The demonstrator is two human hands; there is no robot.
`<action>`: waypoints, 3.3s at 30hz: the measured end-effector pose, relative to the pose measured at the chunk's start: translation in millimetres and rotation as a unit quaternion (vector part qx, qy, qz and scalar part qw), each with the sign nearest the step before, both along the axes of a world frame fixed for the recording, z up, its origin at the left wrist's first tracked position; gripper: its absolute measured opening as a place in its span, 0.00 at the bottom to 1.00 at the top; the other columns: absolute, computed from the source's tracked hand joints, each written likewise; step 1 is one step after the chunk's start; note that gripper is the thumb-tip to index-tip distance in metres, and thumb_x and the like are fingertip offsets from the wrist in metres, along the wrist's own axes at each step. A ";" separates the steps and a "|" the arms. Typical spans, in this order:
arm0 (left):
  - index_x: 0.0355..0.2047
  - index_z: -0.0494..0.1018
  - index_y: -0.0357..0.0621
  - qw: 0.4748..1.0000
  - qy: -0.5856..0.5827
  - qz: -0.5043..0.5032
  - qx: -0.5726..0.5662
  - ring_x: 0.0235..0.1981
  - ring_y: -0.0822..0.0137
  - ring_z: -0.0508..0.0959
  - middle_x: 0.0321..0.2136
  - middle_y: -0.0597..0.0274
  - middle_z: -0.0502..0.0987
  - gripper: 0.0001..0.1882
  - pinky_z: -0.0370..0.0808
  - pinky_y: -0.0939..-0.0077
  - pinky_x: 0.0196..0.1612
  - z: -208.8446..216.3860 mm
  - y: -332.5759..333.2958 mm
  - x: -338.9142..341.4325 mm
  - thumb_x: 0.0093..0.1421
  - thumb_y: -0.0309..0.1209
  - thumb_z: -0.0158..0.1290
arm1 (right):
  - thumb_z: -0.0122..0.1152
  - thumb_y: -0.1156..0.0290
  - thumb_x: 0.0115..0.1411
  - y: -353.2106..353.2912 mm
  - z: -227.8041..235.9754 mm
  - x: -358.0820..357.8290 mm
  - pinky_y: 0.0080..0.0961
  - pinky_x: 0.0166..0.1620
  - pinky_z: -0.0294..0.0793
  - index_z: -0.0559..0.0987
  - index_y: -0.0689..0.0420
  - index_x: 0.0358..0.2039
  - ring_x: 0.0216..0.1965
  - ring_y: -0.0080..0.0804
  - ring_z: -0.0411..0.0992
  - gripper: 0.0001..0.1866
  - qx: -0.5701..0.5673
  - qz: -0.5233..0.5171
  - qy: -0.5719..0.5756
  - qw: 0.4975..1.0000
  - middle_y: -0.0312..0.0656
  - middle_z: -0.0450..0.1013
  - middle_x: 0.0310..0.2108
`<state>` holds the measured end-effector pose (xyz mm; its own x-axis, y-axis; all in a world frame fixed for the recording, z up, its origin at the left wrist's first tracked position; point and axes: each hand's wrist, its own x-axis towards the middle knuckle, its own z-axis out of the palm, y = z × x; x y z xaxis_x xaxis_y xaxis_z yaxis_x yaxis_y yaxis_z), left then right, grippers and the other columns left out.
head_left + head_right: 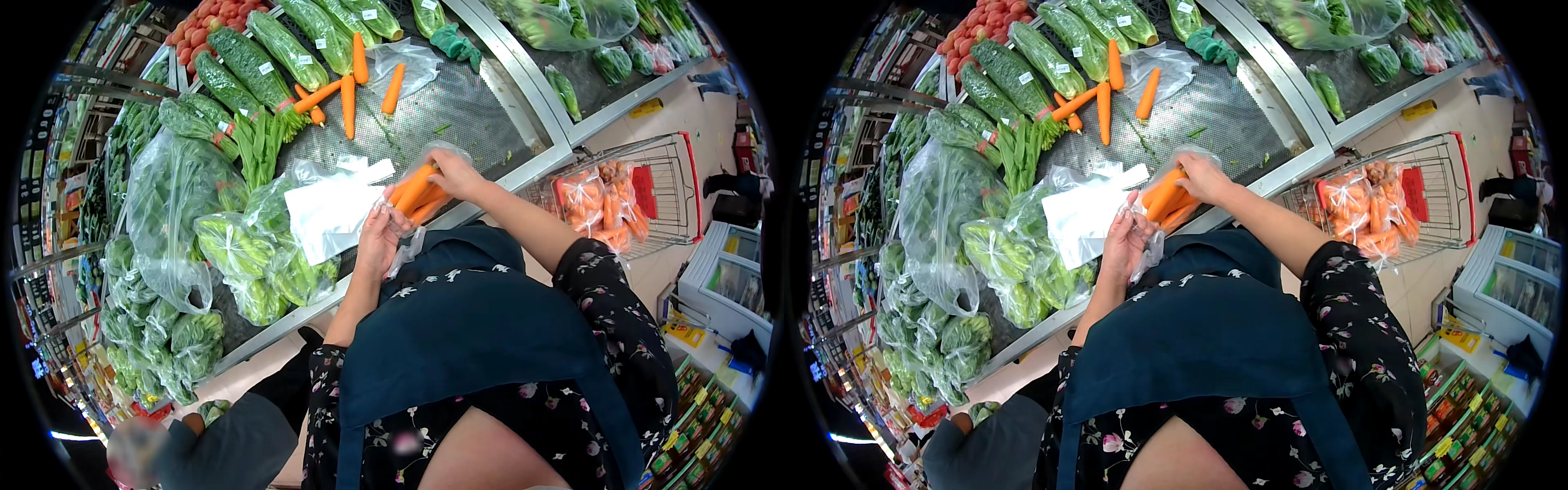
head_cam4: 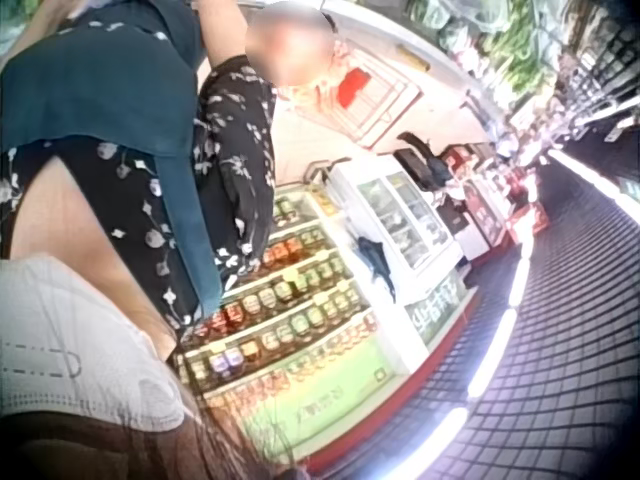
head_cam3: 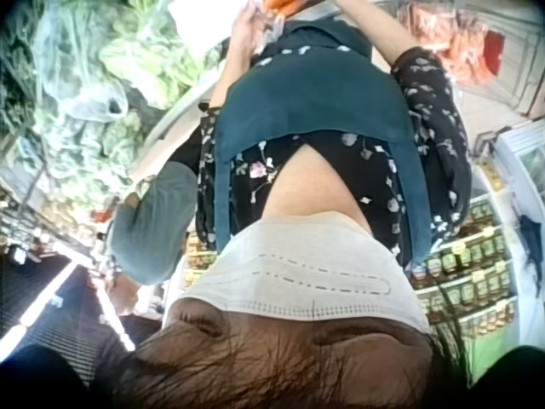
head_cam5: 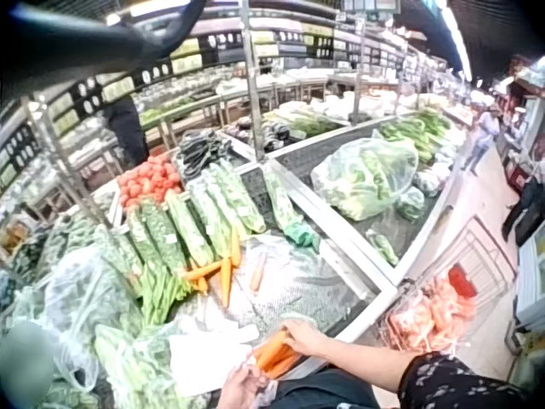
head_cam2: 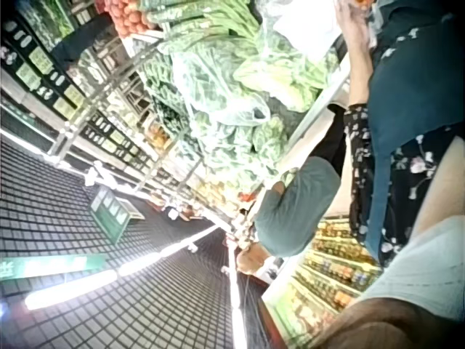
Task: The person selects several carrots from a display, places them into a plastic bag, and then puts the bag into a shopping cart.
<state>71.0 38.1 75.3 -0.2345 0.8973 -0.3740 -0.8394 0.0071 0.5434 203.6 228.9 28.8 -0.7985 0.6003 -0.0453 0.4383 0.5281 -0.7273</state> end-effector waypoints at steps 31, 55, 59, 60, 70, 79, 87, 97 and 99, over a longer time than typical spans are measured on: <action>0.51 0.62 0.35 1.000 0.005 -0.015 0.004 0.30 0.64 0.73 0.24 0.61 0.70 0.16 0.71 0.65 0.45 -4.0 8.1 -12.8 0.65 0.28 0.39 | 0.54 0.65 0.45 -48.3 -38.4 -20.7 0.33 0.42 0.65 0.71 0.53 0.30 0.40 0.36 0.65 0.10 0.329 0.250 0.013 0.911 0.40 0.66 0.32; 0.58 0.53 0.32 0.996 0.070 0.028 0.040 0.48 0.57 0.70 0.45 0.50 0.69 0.25 0.61 0.58 0.59 55.8 -0.4 -25.7 0.62 0.27 0.41 | 0.49 0.68 0.62 -45.6 128.7 16.2 0.25 0.43 0.72 0.76 0.61 0.35 0.37 0.26 0.72 0.10 -0.415 0.001 0.239 0.878 0.41 0.73 0.34; 0.60 0.49 0.30 0.984 0.156 -0.009 0.091 0.62 0.56 0.55 0.60 0.46 0.52 0.27 0.55 0.57 0.62 65.0 5.6 -19.1 0.60 0.22 0.38 | 0.46 0.75 0.60 -32.2 91.4 -8.7 0.18 0.41 0.70 0.75 0.66 0.41 0.31 0.21 0.72 0.12 -0.486 -0.108 0.361 0.788 0.38 0.76 0.33; 0.60 0.49 0.30 0.987 0.144 -0.015 0.074 0.62 0.56 0.54 0.60 0.47 0.52 0.27 0.55 0.57 0.62 59.1 11.3 -20.5 0.60 0.21 0.38 | 0.46 0.76 0.60 -32.6 80.7 -9.8 0.18 0.37 0.70 0.75 0.64 0.41 0.30 0.20 0.72 0.12 -0.487 -0.092 0.310 0.811 0.38 0.75 0.33; 0.64 0.45 0.43 0.926 0.272 -0.262 0.008 0.49 0.64 0.69 0.54 0.53 0.63 0.36 0.67 0.75 0.51 -16.3 20.6 -28.4 0.56 0.16 0.42 | 0.61 0.70 0.45 -82.5 35.8 -32.3 0.28 0.33 0.71 0.77 0.58 0.29 0.30 0.29 0.72 0.09 -0.386 -0.085 0.120 0.911 0.38 0.74 0.27; 0.38 0.73 0.37 0.878 0.419 -0.227 -0.034 0.34 0.69 0.74 0.33 0.60 0.75 0.09 0.71 0.75 0.38 -81.9 12.0 -67.5 0.56 0.24 0.51 | 0.63 0.65 0.42 -62.3 31.3 -31.4 0.31 0.25 0.72 0.79 0.62 0.25 0.23 0.34 0.73 0.13 -0.197 -0.147 -0.062 0.967 0.45 0.75 0.23; 0.30 0.74 0.39 0.711 0.654 -0.257 -0.008 0.26 0.54 0.74 0.26 0.52 0.75 0.08 0.70 0.67 0.32 -100.9 11.5 -62.8 0.58 0.29 0.47 | 0.53 0.68 0.51 -39.1 -24.5 -23.8 0.20 0.15 0.61 0.75 0.60 0.18 0.13 0.24 0.63 0.11 -0.707 -0.248 0.109 0.654 0.40 0.70 0.17; 0.30 0.74 0.39 0.566 0.769 -0.294 0.051 0.31 0.56 0.71 0.28 0.57 0.75 0.05 0.67 0.65 0.37 -55.7 -8.5 -63.6 0.53 0.26 0.50 | 0.47 0.74 0.53 -2.3 -60.1 -0.7 0.23 0.24 0.63 0.74 0.62 0.31 0.19 0.24 0.62 0.08 -0.720 -0.428 0.257 0.482 0.39 0.70 0.25; 0.30 0.74 0.40 0.696 0.621 -0.342 -0.113 0.30 0.57 0.69 0.26 0.59 0.74 0.06 0.66 0.67 0.38 -66.0 -5.8 -62.0 0.52 0.28 0.53 | 0.48 0.72 0.53 -12.7 -37.3 -2.7 0.23 0.24 0.64 0.76 0.62 0.27 0.20 0.22 0.63 0.09 -0.686 -0.355 0.232 0.591 0.39 0.70 0.21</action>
<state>9.0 32.3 9.3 -0.0498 0.9093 -0.4132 0.5192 0.3770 0.7670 200.9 216.2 -8.6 -0.4852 0.4445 -0.7530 -0.2202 -0.8955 -0.3868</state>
